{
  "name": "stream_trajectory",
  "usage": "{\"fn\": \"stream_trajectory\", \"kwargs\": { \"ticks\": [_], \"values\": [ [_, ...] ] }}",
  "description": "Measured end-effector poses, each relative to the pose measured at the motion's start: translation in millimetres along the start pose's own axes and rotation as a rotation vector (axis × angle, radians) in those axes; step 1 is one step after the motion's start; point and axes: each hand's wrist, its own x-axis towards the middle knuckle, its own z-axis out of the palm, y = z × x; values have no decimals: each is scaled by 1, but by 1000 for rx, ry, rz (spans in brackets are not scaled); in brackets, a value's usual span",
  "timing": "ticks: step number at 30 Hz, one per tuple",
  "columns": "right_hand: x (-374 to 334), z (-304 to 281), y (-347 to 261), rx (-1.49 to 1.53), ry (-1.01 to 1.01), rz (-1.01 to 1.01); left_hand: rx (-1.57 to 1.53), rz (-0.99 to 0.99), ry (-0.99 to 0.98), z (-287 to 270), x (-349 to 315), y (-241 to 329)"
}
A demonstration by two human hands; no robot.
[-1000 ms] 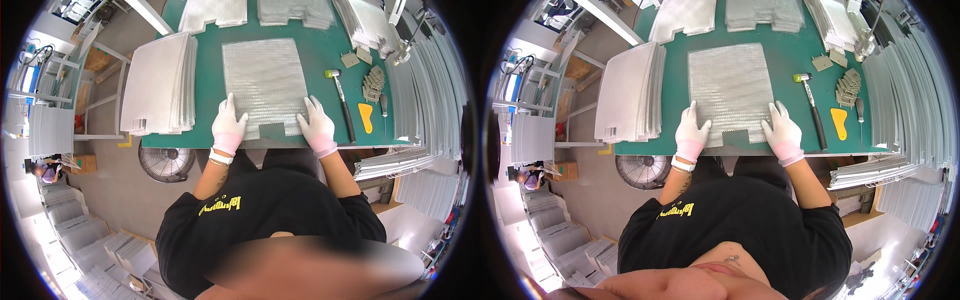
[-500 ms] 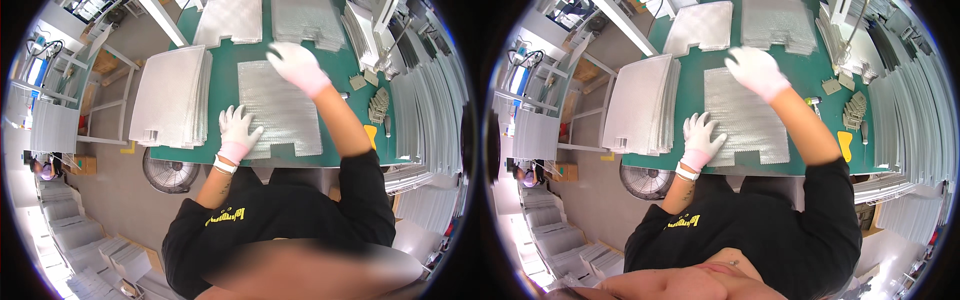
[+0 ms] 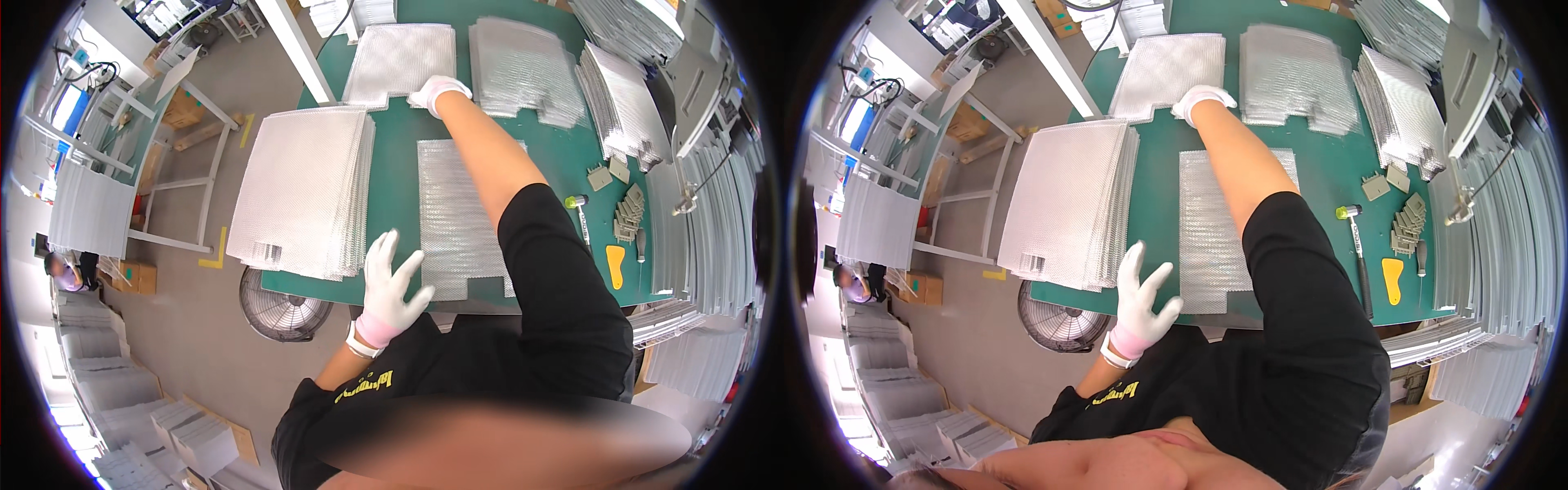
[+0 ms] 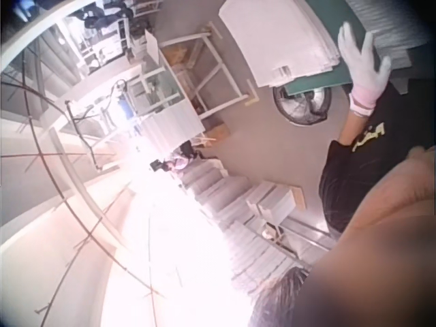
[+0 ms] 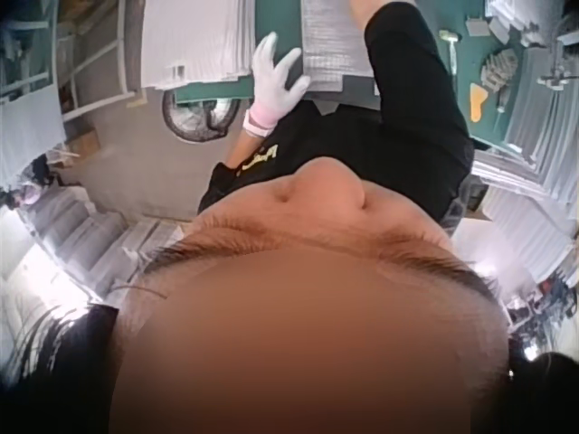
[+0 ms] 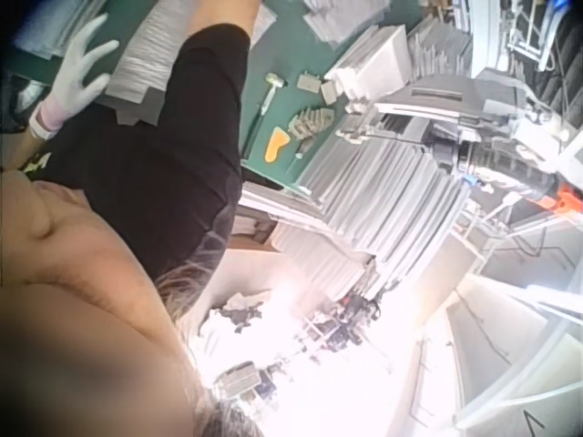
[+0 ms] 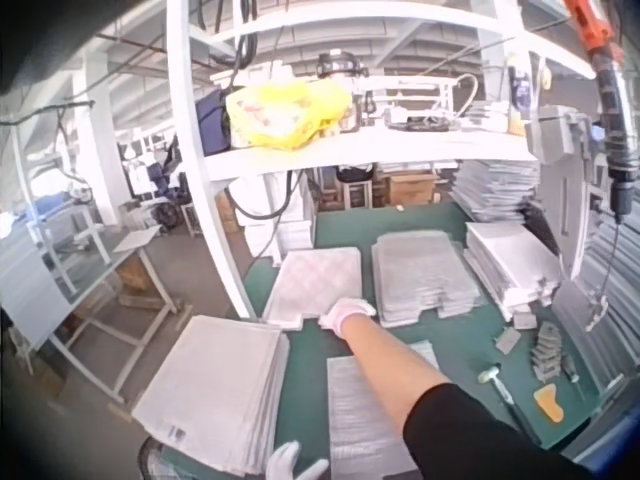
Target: Assembling mesh screens into metal frames using a mallet and an electric screwdriver.
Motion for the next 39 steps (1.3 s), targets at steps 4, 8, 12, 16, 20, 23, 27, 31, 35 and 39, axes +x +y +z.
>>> {"fn": "stream_trajectory", "kwargs": {
  "ticks": [4, 8, 12, 16, 20, 23, 27, 31, 35, 39],
  "values": [
    [10, -6, -7, -136, 63, 8, -53, -11, -11, -3, -2, -4],
    [13, -7, -15, -290, 153, 32, -72, 14, 3, -5, -1, -5],
    [-25, -21, -30, -311, 116, 32, -62, 6, 16, -9, -8, -5],
    [-17, -11, -18, -249, 86, 109, -54, 7, 19, -10, -8, -2],
    [-11, -4, -12, -152, 166, 140, -66, -5, 29, -11, -14, -1],
    [-40, -26, -20, -44, 304, -84, -76, -19, 43, -11, -21, -3],
    [-14, -38, -9, 295, 596, -284, -117, 4, 18, -12, -21, -1],
    [7, -40, -6, 1436, 537, -490, -129, 6, 29, -9, -24, -5],
    [17, -46, 19, 1481, 252, -578, -156, -23, 14, -9, -30, -6],
    [9, -56, 47, 1826, 236, -765, -198, -24, 2, -5, -33, -10]
  ]
}}
